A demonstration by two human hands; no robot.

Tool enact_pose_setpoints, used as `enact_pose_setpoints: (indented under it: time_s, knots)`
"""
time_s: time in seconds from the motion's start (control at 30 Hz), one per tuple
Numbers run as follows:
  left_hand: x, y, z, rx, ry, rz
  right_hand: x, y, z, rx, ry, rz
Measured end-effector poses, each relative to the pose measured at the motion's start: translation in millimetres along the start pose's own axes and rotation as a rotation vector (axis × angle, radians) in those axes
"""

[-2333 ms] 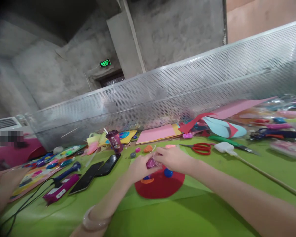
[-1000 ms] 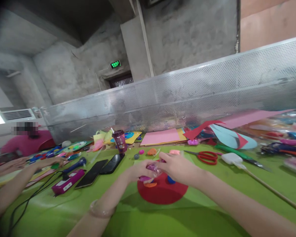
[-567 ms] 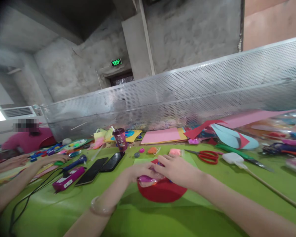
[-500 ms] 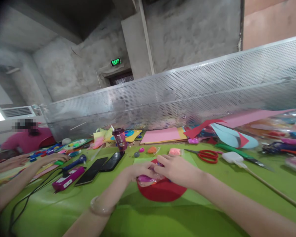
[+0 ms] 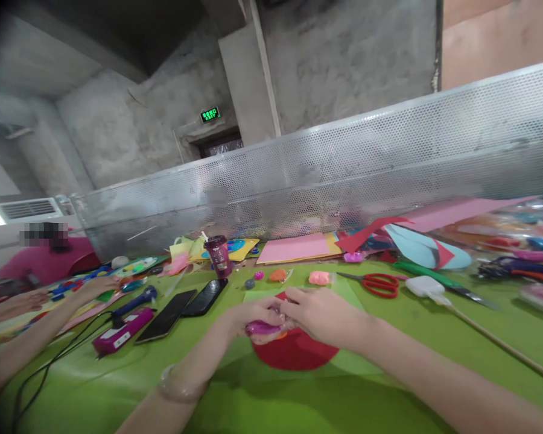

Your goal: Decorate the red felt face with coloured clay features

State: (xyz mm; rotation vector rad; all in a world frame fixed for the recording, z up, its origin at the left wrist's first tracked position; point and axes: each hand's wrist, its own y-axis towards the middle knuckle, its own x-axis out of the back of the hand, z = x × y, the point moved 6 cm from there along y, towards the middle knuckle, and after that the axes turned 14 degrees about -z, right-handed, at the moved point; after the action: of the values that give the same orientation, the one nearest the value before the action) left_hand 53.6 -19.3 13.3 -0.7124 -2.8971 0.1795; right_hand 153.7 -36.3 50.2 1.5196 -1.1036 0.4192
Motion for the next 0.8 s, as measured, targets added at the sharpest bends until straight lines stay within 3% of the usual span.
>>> enact_pose_setpoints:
  time_s: [0.13, 0.27, 0.43, 0.8]
  knots:
    - [-4.7, -1.4, -2.3, -0.028, -0.062, 0.144, 12.1, 3.0, -1.3, -0.088, 0.136, -0.015]
    - [1.7, -0.2, -1.3, -0.066, -0.117, 0.194, 29.2, 9.1, -10.3, -0.228, 0.325, -0.219]
    - [4.2, -2.1, -4.0, -0.113, -0.156, 0.209, 36.0, 8.6, -30.2, -0.418, 0.386, -0.404]
    - [2.3, -3.4, -9.9, -0.161, -0.16, 0.194, 22.2, 2.8, -37.5, -0.676, 0.434, -0.342]
